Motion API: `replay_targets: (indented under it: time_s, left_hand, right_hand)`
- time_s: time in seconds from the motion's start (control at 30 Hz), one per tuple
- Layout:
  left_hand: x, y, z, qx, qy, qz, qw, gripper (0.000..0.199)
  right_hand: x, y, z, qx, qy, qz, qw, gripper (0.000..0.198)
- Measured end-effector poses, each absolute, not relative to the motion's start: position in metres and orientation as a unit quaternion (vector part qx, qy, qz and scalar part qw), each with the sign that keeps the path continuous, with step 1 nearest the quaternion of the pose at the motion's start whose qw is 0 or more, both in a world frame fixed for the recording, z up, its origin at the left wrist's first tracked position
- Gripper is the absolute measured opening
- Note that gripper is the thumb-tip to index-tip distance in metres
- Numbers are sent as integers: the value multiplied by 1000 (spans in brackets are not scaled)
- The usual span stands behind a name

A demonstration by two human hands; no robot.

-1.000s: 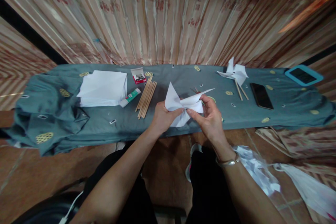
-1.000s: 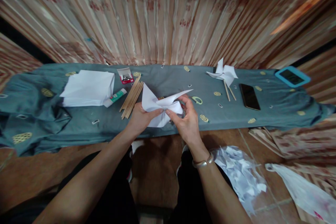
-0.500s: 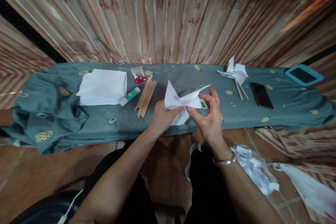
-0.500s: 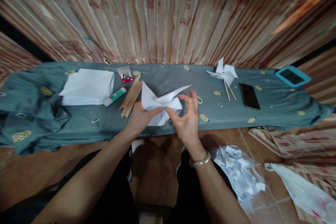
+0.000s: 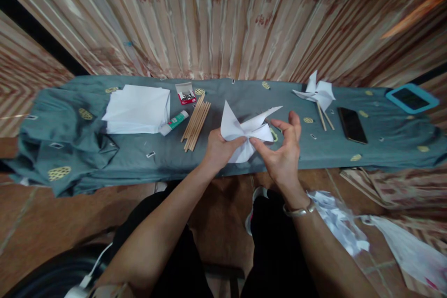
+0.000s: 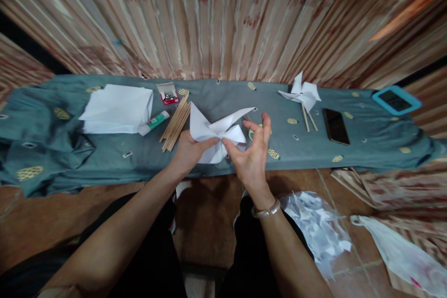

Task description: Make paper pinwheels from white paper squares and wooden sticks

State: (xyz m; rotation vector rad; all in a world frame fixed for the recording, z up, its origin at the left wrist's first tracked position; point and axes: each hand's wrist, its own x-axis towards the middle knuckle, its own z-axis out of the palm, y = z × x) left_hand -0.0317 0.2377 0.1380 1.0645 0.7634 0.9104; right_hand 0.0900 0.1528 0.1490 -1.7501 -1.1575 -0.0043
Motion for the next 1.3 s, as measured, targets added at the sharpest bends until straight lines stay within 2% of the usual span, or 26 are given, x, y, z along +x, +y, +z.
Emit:
replay_targets:
  time_s: [0.2,0.67,0.93,1.3]
  left_hand:
    - [-30,238,137,462,344,410,708,22]
    - [-23,229,135,340,358,404,770,26]
    - [-23,232,129,342,357,385,779,29]
    - [-26,237,130,376,360,398,755,27]
  right_hand:
    - [88,153,152,-729,-487,-5,481,38]
    - [89,154,150,-720,-535,-27,441,47]
    - [89,155,151,-699,-607,-51,376,10]
    - [92,159,150,-694,-604,-10,392,11]
